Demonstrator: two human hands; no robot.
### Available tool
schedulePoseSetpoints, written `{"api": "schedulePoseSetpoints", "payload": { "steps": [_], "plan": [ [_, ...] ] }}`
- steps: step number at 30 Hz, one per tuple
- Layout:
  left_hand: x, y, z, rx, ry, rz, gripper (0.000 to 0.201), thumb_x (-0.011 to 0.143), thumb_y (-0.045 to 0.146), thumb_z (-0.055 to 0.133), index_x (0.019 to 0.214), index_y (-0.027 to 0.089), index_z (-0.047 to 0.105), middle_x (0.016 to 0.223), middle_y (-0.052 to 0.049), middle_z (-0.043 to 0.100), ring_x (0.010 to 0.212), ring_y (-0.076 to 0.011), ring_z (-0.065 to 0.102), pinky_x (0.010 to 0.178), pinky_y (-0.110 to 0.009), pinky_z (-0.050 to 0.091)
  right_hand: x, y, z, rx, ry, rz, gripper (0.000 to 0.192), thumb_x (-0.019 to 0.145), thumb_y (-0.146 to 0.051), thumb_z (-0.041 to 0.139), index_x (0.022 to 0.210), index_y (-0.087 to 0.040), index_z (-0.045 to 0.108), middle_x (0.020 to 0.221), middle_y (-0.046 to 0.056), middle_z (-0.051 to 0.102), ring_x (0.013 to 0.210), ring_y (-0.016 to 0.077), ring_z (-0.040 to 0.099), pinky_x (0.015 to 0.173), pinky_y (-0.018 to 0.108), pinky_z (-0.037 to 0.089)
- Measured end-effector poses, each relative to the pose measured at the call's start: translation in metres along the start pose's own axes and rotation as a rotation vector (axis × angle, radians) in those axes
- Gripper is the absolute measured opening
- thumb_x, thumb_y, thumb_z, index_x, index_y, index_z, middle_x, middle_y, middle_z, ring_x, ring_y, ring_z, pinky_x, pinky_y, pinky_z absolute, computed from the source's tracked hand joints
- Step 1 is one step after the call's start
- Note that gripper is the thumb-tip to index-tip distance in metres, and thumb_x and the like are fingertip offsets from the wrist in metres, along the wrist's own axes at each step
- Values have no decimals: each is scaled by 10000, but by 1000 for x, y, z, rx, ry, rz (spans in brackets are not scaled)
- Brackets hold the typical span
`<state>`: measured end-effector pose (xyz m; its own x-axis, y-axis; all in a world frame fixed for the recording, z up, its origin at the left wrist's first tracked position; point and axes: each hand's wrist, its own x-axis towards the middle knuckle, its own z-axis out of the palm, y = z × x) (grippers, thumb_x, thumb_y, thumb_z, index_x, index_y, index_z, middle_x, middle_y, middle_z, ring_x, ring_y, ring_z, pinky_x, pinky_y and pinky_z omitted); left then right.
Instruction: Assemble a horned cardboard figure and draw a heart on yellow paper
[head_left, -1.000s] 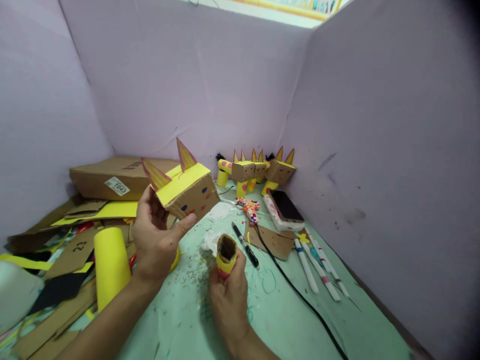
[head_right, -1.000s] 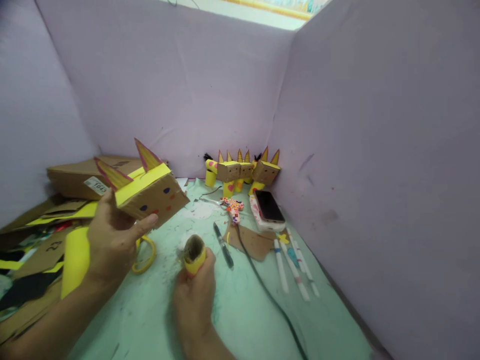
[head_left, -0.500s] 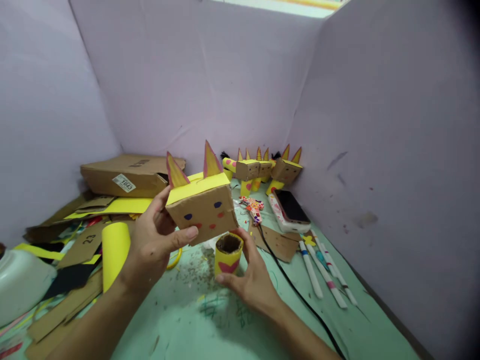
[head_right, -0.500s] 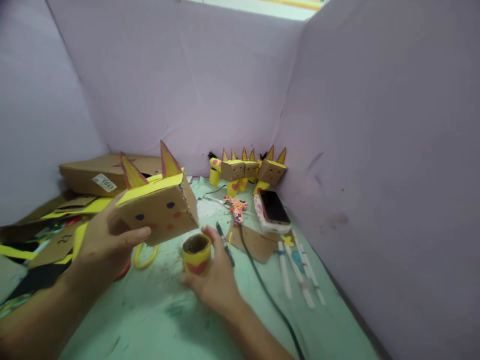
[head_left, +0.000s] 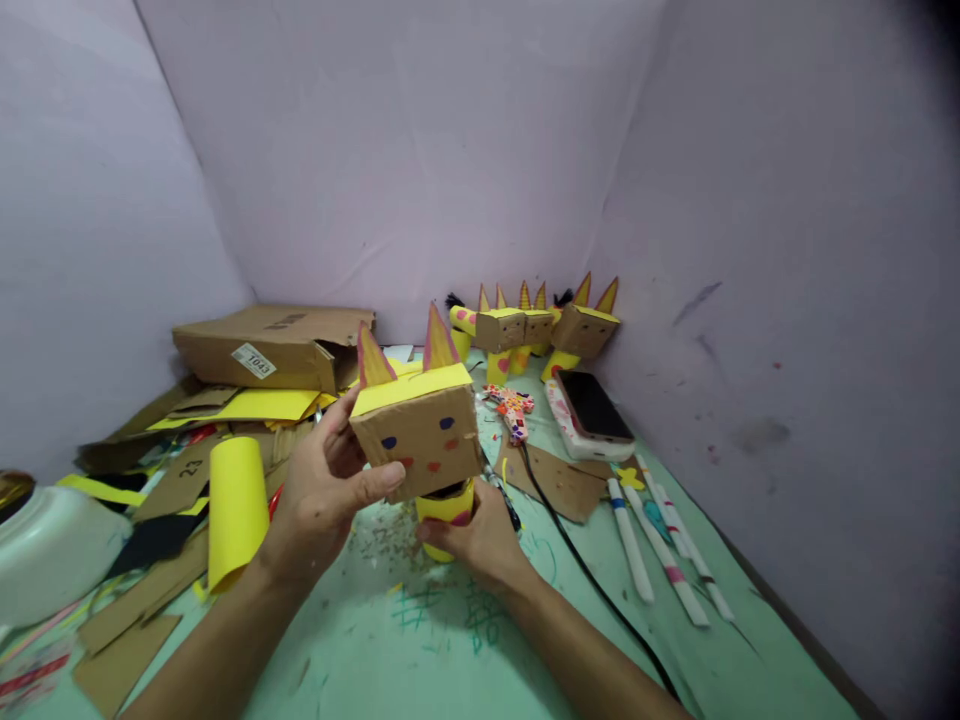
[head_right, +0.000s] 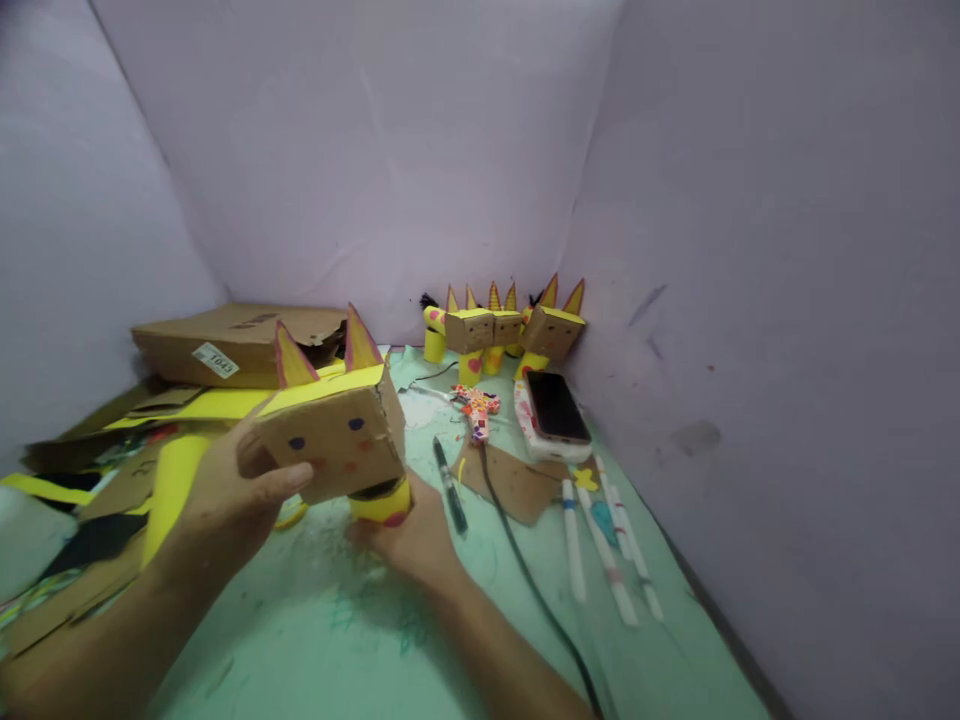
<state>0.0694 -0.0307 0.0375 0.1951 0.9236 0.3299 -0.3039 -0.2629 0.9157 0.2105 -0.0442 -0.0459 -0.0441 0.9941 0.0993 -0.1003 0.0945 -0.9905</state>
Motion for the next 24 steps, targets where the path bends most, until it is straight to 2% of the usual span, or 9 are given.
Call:
{"api": "schedulePoseSetpoints", "payload": {
  "steps": [9, 15, 24],
  "plan": [
    [-6, -7, -1, -10, 22, 6, 811, 592, 128, 738, 1316, 216, 383, 1223, -89, 583, 1130, -278, 516, 850, -294, 494, -2, -1, 5, -103, 41, -27, 356, 520, -199, 737, 848, -171, 601, 778, 13, 657, 672, 173, 568, 625, 279, 472],
    [-8, -11, -1, 33, -2, 0, 813, 570, 149, 755, 1300, 203, 401, 1274, -94, 540, 1173, -299, 476, 914, -342, 458, -2, 5, 6, -72, 19, -69, 369, 551, -180, 716, 905, -170, 610, 858, 30, 673, 757, 200, 604, 678, 301, 492],
    [-9, -14, -2, 79, 6, 6, 776, 576, 176, 753, 1277, 186, 419, 1311, -104, 499, 1191, -312, 454, 956, -386, 424, -3, -2, 7, -74, 38, -84, 374, 538, -174, 726, 895, -172, 613, 883, 42, 688, 810, 222, 620, 715, 326, 502]
  ]
}}
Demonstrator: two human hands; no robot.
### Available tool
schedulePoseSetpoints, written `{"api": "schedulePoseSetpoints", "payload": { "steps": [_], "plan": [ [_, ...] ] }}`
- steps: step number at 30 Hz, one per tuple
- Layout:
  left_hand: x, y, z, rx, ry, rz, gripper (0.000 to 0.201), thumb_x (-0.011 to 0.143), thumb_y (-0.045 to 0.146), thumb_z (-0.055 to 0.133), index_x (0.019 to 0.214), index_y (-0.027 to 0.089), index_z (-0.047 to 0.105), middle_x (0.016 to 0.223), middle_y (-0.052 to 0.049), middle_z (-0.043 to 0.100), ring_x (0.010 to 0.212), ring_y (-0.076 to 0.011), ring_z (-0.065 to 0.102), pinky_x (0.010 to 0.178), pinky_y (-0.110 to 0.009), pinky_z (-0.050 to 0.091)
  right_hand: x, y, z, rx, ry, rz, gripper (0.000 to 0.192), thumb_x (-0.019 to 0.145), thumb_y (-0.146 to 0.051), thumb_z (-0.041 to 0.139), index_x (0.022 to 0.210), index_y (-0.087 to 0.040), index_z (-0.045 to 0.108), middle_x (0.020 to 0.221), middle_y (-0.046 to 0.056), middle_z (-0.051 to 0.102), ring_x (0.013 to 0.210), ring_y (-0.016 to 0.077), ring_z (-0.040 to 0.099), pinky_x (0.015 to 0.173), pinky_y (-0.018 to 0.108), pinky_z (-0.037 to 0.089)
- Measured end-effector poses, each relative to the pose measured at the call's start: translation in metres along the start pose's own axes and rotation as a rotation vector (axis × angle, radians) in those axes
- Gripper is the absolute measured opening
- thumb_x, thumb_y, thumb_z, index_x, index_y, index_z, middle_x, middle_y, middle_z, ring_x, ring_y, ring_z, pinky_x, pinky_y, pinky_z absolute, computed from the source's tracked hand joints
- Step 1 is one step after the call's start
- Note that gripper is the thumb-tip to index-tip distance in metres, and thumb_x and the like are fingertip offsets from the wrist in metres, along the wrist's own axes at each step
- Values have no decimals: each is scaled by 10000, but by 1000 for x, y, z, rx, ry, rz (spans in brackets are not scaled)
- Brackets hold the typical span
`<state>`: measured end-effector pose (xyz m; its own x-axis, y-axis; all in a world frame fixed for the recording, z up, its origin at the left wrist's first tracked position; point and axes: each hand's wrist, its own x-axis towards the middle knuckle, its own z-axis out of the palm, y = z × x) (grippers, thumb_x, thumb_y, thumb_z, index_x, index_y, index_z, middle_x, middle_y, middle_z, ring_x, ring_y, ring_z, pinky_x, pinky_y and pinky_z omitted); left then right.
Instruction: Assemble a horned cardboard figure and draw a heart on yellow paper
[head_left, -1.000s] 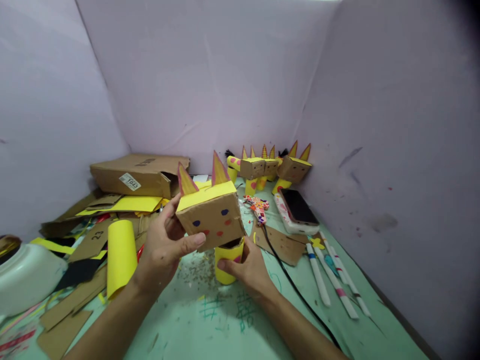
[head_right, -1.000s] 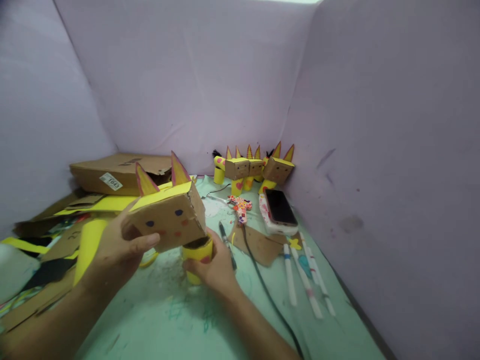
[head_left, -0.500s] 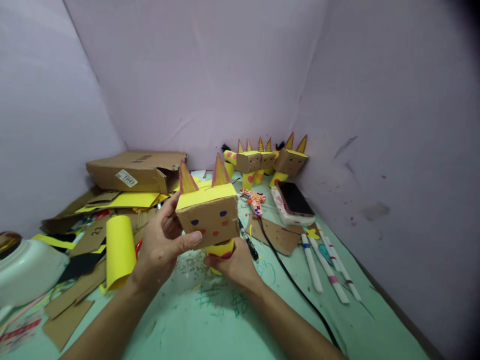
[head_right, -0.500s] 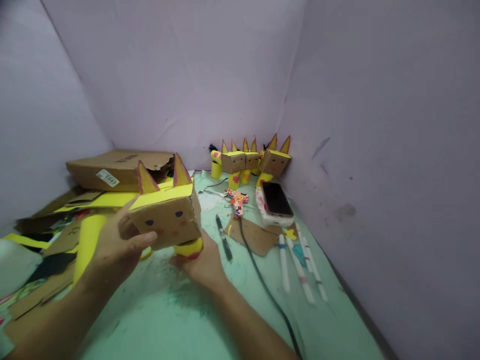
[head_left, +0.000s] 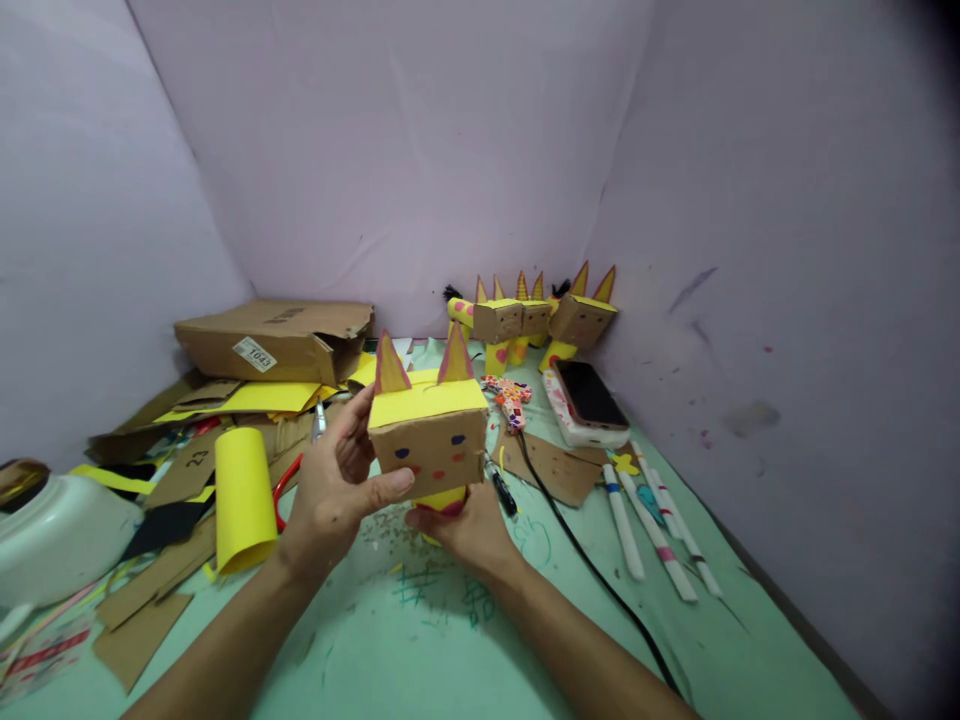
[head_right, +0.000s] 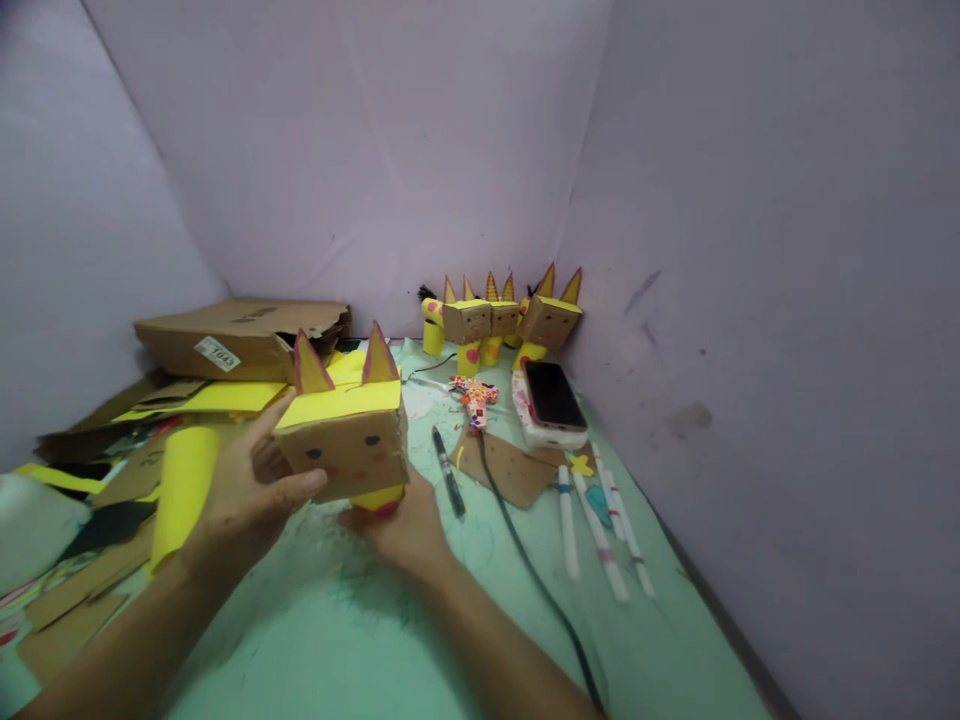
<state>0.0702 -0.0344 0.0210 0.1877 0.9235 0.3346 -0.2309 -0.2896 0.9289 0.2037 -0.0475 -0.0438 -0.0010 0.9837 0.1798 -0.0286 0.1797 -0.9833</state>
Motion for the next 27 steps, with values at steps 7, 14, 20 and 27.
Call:
{"api": "schedulePoseSetpoints", "payload": {
  "steps": [7, 14, 20, 27],
  "plan": [
    [-1, -2, -2, 53, -1, 5, 780, 585, 204, 757, 1284, 184, 410, 1298, -115, 507, 1179, -317, 465, 952, -396, 427, -1, 3, 2, 34, 6, 48, 446, 537, -151, 716, 963, -182, 585, 947, 40, 675, 825, 218, 617, 723, 323, 502],
    [2, -4, -7, 84, -56, 16, 760, 587, 177, 757, 1272, 176, 428, 1304, -105, 509, 1186, -299, 462, 965, -351, 415, -2, 10, 1, -8, 19, 17, 426, 548, -179, 716, 956, -179, 591, 921, 48, 676, 831, 229, 610, 730, 337, 498],
    [2, -1, -10, 126, -99, 18, 805, 593, 193, 748, 1313, 184, 389, 1338, -90, 479, 1190, -298, 457, 964, -349, 414, -3, 7, 0, -36, -14, -29, 389, 564, -184, 691, 944, -185, 607, 916, 49, 681, 811, 225, 613, 713, 331, 501],
    [5, 3, -13, 180, -106, 17, 825, 568, 217, 761, 1309, 167, 402, 1307, -110, 505, 1169, -306, 477, 943, -372, 426, 1, 7, -8, -111, -106, -29, 391, 571, -172, 697, 953, -195, 617, 933, 38, 669, 836, 218, 593, 746, 326, 484]
  ]
}}
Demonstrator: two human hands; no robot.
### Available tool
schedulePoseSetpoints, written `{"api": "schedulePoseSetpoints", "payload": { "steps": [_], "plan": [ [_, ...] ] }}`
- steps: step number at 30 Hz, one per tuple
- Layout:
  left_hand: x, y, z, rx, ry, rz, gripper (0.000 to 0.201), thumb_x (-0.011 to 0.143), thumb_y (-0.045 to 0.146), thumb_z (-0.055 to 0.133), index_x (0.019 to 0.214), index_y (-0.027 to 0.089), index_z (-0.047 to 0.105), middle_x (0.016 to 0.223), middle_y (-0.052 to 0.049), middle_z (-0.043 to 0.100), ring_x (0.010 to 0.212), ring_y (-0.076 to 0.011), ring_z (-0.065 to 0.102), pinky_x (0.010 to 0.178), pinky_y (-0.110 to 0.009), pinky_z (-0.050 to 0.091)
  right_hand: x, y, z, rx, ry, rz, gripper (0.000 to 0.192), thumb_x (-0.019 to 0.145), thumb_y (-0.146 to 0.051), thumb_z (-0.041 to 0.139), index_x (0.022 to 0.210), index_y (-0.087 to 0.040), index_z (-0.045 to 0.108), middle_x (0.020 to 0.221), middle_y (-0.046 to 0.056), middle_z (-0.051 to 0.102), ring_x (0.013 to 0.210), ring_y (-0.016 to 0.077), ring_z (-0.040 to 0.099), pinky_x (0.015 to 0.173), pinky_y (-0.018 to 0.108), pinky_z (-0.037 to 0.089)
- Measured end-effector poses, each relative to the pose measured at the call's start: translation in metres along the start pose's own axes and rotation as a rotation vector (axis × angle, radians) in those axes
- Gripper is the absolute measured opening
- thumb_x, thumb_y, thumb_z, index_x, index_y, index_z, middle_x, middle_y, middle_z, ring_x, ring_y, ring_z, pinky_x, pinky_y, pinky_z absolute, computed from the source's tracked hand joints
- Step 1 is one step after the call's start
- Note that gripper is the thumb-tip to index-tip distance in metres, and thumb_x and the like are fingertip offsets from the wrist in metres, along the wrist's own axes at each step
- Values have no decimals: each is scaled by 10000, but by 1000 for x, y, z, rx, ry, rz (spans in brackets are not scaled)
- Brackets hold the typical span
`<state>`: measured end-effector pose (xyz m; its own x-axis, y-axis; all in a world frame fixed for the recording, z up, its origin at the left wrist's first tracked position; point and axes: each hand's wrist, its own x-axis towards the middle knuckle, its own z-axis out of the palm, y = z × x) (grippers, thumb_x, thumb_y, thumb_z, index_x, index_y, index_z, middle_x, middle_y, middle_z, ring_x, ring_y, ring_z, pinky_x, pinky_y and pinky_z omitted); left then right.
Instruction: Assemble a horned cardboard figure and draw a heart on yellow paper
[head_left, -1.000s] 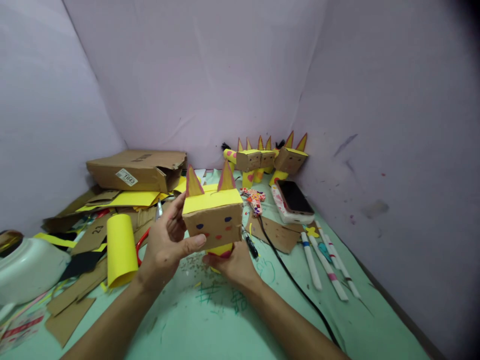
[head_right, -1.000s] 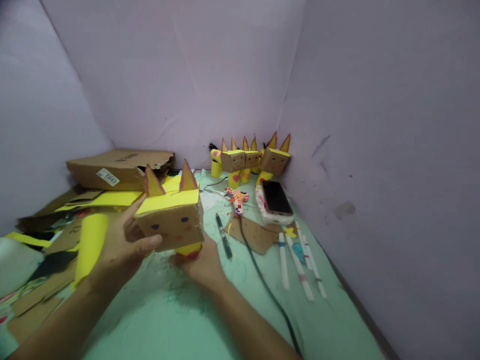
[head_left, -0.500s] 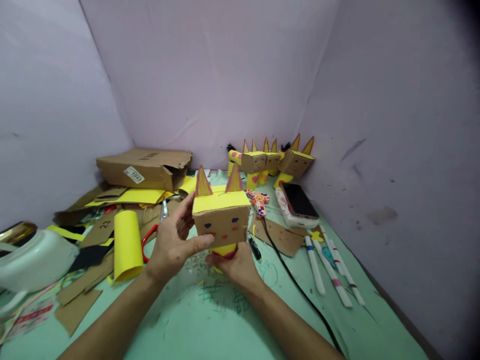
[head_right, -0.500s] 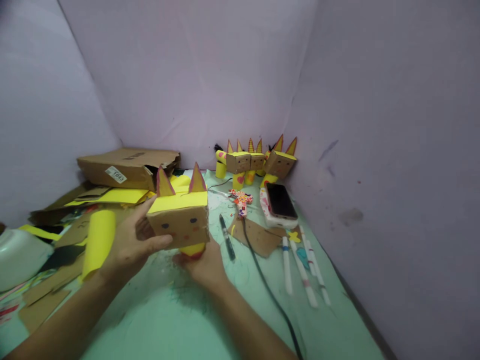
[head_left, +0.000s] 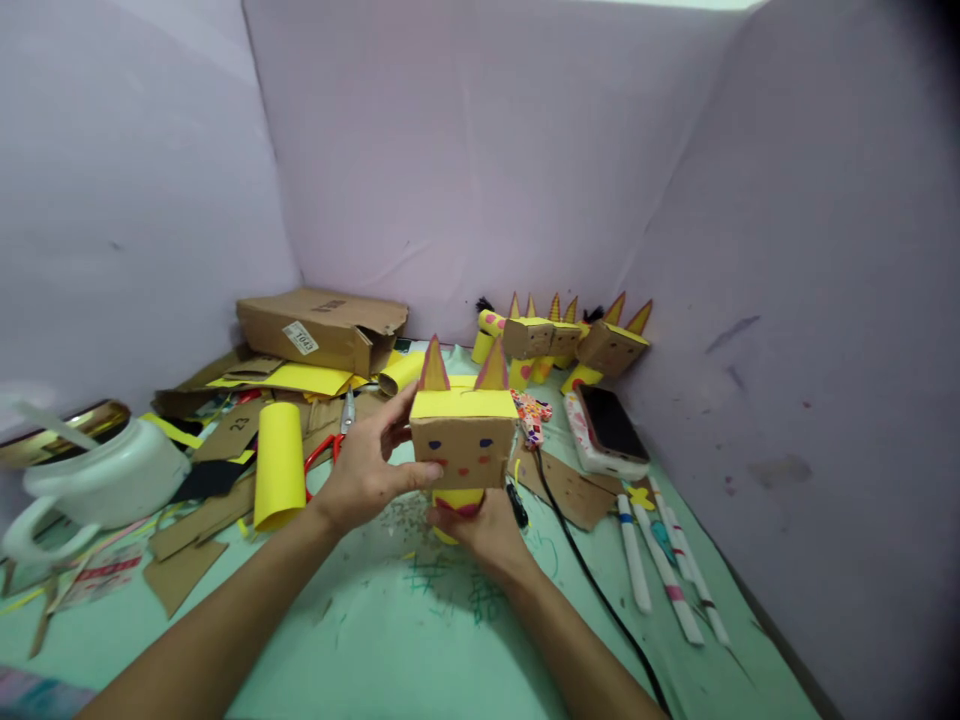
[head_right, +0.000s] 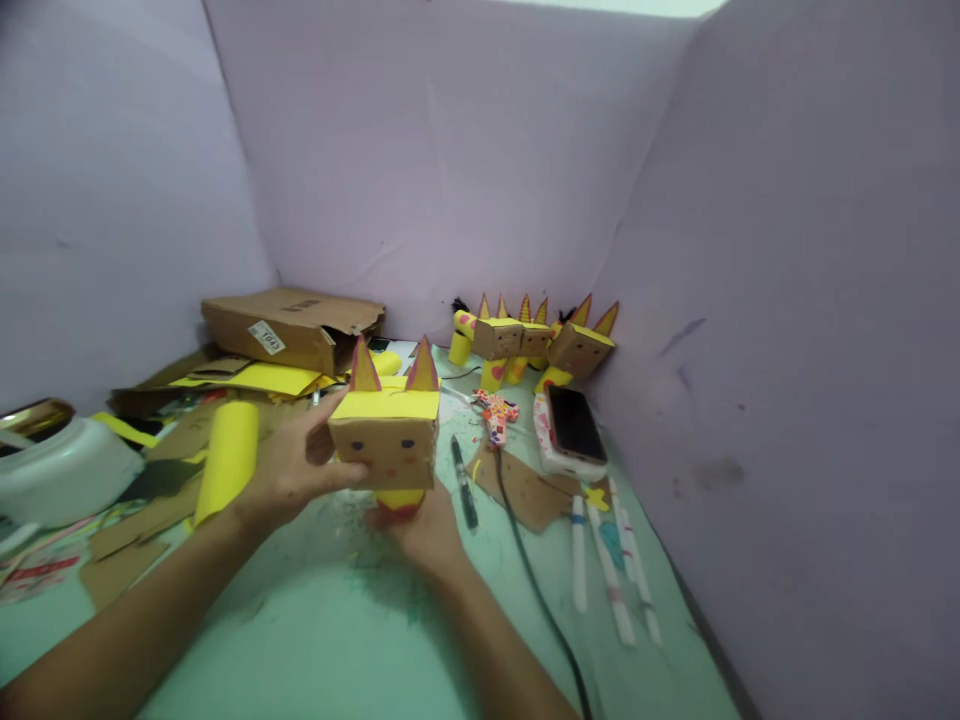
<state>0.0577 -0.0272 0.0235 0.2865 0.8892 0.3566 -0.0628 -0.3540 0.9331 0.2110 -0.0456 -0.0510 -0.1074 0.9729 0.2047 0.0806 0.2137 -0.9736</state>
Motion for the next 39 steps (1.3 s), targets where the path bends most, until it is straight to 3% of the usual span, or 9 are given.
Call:
{"api": "schedulePoseSetpoints", "payload": {
  "steps": [4, 12, 26, 34, 39],
  "plan": [
    [2, 0, -5, 2, -9, 1, 865, 558, 221, 763, 1328, 151, 375, 1239, -125, 561, 1110, -306, 524, 917, -390, 436, 1, 0, -8, -19, -149, 19, 344, 548, -135, 694, 886, -161, 634, 785, 3, 659, 702, 181, 581, 638, 283, 479],
    [0, 0, -7, 82, -22, 48, 837, 581, 185, 741, 1332, 202, 372, 1284, -95, 527, 1121, -279, 509, 885, -347, 437, -1, 2, -1, -28, -116, -35, 154, 601, -118, 622, 747, -166, 629, 713, -4, 637, 696, 182, 567, 642, 288, 464],
    [0, -2, -14, 211, -37, 30, 891, 576, 205, 741, 1361, 196, 321, 1256, -111, 545, 1083, -302, 517, 919, -421, 403, -2, 11, 1, -13, -100, -38, 214, 638, -167, 637, 851, -173, 652, 748, 9, 654, 677, 192, 577, 620, 308, 484],
    [-1, -9, -16, -136, -139, 11, 1051, 582, 381, 751, 1410, 228, 123, 1446, -154, 283, 1287, -290, 317, 1017, -414, 287, -2, 5, 0, 19, -85, -23, 146, 630, -198, 663, 772, -166, 657, 715, 6, 657, 643, 178, 583, 596, 286, 483],
    [2, -30, -24, -172, -175, -75, 990, 548, 360, 775, 1378, 257, 245, 1420, -157, 333, 1279, -291, 336, 1004, -470, 277, 2, -2, -10, 51, -31, -36, 283, 657, -300, 669, 901, -160, 636, 855, 57, 678, 758, 220, 623, 681, 334, 501]
  ]
}}
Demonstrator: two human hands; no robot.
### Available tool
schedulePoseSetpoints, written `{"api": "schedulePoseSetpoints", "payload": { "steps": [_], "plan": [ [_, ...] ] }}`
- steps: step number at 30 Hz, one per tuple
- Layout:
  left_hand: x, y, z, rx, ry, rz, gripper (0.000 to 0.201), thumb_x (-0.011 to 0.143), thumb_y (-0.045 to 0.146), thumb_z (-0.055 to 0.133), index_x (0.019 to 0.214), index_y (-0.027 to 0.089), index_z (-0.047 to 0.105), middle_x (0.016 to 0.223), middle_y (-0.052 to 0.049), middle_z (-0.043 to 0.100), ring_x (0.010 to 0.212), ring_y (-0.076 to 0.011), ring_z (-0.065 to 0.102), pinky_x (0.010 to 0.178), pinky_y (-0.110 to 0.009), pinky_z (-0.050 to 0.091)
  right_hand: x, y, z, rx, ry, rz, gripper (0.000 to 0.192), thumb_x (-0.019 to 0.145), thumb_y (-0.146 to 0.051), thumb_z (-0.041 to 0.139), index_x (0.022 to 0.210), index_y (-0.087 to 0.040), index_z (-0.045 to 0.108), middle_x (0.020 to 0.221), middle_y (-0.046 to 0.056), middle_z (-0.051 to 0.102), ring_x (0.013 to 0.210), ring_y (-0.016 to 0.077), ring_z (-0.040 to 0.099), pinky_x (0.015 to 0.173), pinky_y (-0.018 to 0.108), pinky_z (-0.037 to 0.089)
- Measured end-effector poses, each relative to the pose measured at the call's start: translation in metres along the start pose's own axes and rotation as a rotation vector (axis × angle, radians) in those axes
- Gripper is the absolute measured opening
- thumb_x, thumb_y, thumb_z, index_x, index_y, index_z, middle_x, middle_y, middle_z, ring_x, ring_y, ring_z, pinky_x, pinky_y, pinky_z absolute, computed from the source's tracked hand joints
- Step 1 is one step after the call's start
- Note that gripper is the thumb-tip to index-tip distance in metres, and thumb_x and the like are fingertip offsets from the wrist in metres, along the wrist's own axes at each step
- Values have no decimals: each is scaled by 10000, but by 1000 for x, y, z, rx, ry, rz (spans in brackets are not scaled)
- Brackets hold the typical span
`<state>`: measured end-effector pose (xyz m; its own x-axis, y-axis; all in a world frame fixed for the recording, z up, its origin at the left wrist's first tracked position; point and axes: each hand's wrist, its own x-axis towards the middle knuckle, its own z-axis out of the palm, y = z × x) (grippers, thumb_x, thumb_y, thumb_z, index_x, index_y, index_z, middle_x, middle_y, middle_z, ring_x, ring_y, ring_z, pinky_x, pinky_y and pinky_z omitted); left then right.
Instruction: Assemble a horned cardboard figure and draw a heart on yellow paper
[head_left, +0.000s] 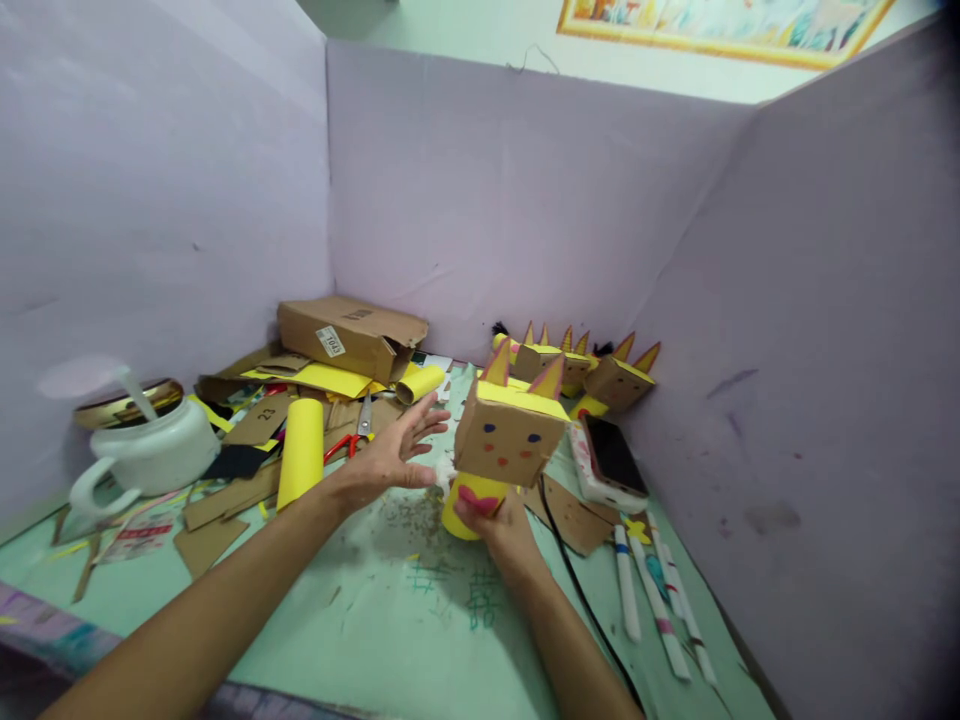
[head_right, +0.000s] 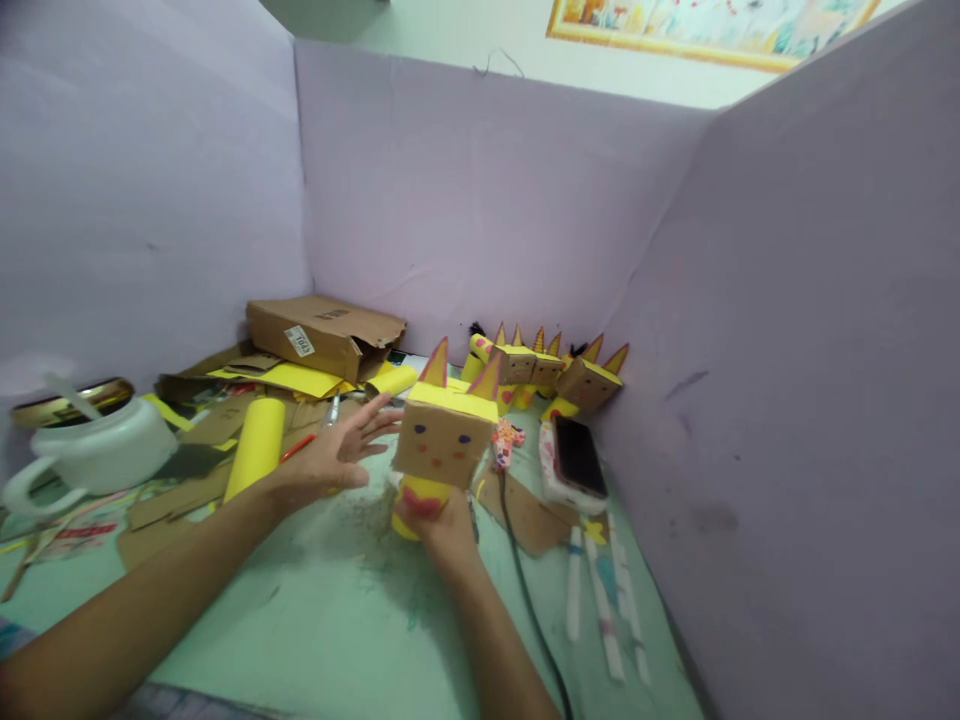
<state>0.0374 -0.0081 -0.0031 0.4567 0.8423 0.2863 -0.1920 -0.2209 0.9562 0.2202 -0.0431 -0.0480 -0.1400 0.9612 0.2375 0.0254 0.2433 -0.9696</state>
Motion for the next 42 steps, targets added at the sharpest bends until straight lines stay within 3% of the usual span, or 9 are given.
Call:
{"api": "schedulePoseSetpoints", "payload": {
  "steps": [6, 14, 18, 21, 23, 29, 34, 38, 42],
  "plan": [
    [-1, -11, 31, 11, -138, -115, 648, 515, 267, 775, 1131, 187, 591, 1140, -99, 635, 1093, -309, 530, 941, -463, 371, 2, -7, -2, -44, -37, -30, 247, 617, -254, 695, 849, -171, 669, 830, 54, 697, 760, 237, 623, 695, 346, 502],
    [-4, -30, 51, -69, 120, -193, 362, 546, 256, 757, 878, 134, 681, 881, -83, 713, 856, -279, 634, 773, -397, 484, 1, -15, -9, -86, -111, 75, 357, 514, -106, 707, 860, -192, 689, 863, 46, 712, 824, 266, 638, 742, 392, 500],
    [-3, -19, 47, -101, 174, -227, 416, 575, 248, 746, 969, 149, 655, 928, -93, 704, 825, -251, 639, 749, -380, 486, 5, -16, -42, -76, 87, 115, 439, 582, -245, 712, 1005, -197, 609, 1043, 116, 658, 982, 292, 596, 826, 463, 457],
    [-4, -12, 50, -119, 155, -255, 403, 552, 243, 759, 933, 148, 669, 890, -85, 705, 791, -237, 633, 713, -355, 482, 9, -21, -54, 106, 248, -14, 625, 640, -450, 676, 1187, -234, 464, 1276, 134, 503, 1161, 265, 485, 930, 429, 404],
    [-4, -12, 53, -129, 122, -276, 373, 521, 242, 772, 869, 144, 683, 794, -64, 703, 710, -213, 625, 650, -324, 476, 12, -29, -50, 258, 225, -102, 745, 582, -527, 706, 1214, -237, 439, 1316, 136, 463, 1205, 280, 440, 924, 405, 417],
    [-4, -20, 58, -156, 106, -296, 321, 513, 248, 771, 796, 131, 674, 646, -6, 637, 564, -134, 547, 549, -254, 427, 24, -50, -28, 317, -10, -85, 543, 558, -399, 770, 1029, -203, 584, 1002, 81, 676, 929, 276, 614, 758, 364, 496],
    [-3, -17, 51, -172, 138, -260, 407, 512, 271, 773, 877, 128, 661, 729, -31, 648, 638, -161, 562, 587, -268, 441, 41, -54, -27, 443, 11, -58, 374, 599, -226, 745, 954, -200, 632, 879, 23, 708, 796, 217, 642, 711, 322, 504],
    [-3, -22, 45, -172, 423, -191, 440, 614, 355, 700, 996, 168, 589, 950, -55, 613, 854, -187, 557, 704, -269, 440, 58, -64, -34, 536, 231, -99, 309, 633, -199, 710, 936, -201, 651, 860, -3, 720, 786, 167, 647, 742, 275, 499],
    [-3, -29, 47, -193, 578, -232, 298, 702, 412, 593, 820, 138, 581, 759, -36, 586, 702, -164, 559, 605, -262, 420, 71, -80, -38, 609, 396, -148, 288, 677, -129, 648, 951, -219, 655, 824, -37, 724, 765, 131, 652, 734, 252, 516]
  ]
}}
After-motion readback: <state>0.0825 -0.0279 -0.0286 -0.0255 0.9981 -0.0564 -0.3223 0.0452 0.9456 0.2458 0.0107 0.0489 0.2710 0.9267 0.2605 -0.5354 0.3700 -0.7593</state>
